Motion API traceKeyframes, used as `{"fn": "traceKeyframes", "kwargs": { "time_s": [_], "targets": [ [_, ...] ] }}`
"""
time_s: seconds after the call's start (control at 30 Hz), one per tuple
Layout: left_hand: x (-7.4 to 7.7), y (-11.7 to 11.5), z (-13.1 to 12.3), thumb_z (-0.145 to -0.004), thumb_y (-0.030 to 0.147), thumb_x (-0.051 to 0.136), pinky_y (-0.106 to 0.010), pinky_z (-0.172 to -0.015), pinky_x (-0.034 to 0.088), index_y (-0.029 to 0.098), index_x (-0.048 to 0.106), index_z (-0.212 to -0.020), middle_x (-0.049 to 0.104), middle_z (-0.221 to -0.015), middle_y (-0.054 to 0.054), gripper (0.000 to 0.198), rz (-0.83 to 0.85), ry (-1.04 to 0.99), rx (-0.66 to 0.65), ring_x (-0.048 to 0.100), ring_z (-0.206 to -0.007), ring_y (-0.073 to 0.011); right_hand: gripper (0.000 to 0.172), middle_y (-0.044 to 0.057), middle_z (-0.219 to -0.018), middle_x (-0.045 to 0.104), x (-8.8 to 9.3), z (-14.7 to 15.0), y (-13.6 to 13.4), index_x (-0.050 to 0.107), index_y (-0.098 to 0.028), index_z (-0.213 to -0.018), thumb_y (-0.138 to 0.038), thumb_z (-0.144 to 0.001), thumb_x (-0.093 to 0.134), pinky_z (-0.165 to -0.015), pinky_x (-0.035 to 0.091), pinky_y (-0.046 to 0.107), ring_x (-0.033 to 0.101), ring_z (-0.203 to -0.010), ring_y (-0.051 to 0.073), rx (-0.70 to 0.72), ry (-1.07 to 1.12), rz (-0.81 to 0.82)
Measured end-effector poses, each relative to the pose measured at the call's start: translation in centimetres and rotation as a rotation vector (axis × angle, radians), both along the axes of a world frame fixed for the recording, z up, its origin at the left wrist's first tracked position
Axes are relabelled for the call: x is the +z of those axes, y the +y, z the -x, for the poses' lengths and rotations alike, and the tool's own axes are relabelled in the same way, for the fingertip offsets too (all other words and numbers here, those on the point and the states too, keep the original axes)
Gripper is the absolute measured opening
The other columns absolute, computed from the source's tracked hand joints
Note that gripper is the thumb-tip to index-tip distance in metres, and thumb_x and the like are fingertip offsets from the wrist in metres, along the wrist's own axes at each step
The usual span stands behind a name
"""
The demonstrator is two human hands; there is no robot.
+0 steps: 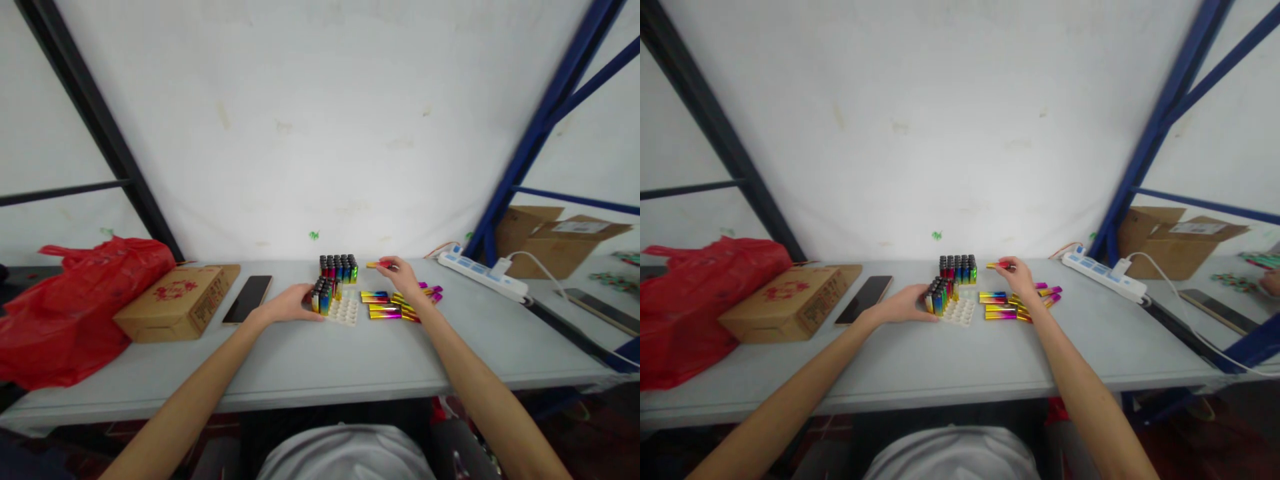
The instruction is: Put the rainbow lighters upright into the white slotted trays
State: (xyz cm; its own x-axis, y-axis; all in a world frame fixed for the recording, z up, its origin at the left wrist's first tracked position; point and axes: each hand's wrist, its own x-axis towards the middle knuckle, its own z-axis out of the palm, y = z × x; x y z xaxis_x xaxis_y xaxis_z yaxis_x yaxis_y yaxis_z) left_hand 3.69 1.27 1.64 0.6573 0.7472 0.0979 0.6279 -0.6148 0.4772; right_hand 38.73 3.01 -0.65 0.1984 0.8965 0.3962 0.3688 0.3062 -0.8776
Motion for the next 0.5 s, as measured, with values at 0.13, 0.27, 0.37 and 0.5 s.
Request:
{"fn": "traceKeyframes", "kwargs": {
  "time_s": [0.13,0.27,0.37,0.5],
  "targets": [
    [0.0,0.0,-0.1,-0.064,0.07,0.079,-0.033,-0.073,0.049,0.015,0.067,-0.105,0.071,-0.099,-0.008,0.07,0.011,-0.017,0.011,0.066,-0.087,-0.0274,0.04,0.005,-0.097,0.071,0.8,2.0,-1.0,0.069,-0.02,-0.092,-0.053,-0.072,0.08,-0.081,0.052,0.032,0.064,-0.092,0.019,0.181,0.387,0.075],
    [0.1,-0.1,-0.1,-0.064,0.068,0.079,-0.032,-0.073,0.05,0.016,0.067,-0.105,0.072,-0.098,-0.007,0.067,0.009,-0.039,0.0,0.066,-0.086,-0.0268,0.044,0.002,-0.092,0.069,1.6,3.6,-2.0,0.062,-0.023,-0.091,-0.061,-0.075,0.076,-0.073,0.053,0.029,0.063,-0.078,0.015,0.296,0.514,0.124],
    [0.1,0.0,-0.1,-0.065,0.069,0.079,-0.032,-0.074,0.049,0.016,0.067,-0.106,0.072,-0.098,-0.008,0.068,0.004,-0.024,0.005,0.065,-0.087,-0.0267,0.048,-0.005,-0.074,0.062,2.0,4.5,-2.5,0.055,-0.025,-0.096,-0.064,-0.076,0.074,-0.053,0.044,0.023,0.046,-0.051,0.008,0.385,0.539,0.185],
    [-0.1,0.0,0.0,-0.065,0.069,0.078,-0.032,-0.075,0.049,0.016,0.066,-0.109,0.071,-0.1,-0.008,0.07,-0.004,-0.017,0.003,0.065,-0.088,-0.0268,0.047,-0.011,-0.055,0.035,2.0,5.3,-2.9,0.052,-0.024,-0.087,-0.068,-0.08,0.068,-0.04,0.016,0.018,0.021,-0.042,0.006,0.396,0.464,0.227]
  ]
}}
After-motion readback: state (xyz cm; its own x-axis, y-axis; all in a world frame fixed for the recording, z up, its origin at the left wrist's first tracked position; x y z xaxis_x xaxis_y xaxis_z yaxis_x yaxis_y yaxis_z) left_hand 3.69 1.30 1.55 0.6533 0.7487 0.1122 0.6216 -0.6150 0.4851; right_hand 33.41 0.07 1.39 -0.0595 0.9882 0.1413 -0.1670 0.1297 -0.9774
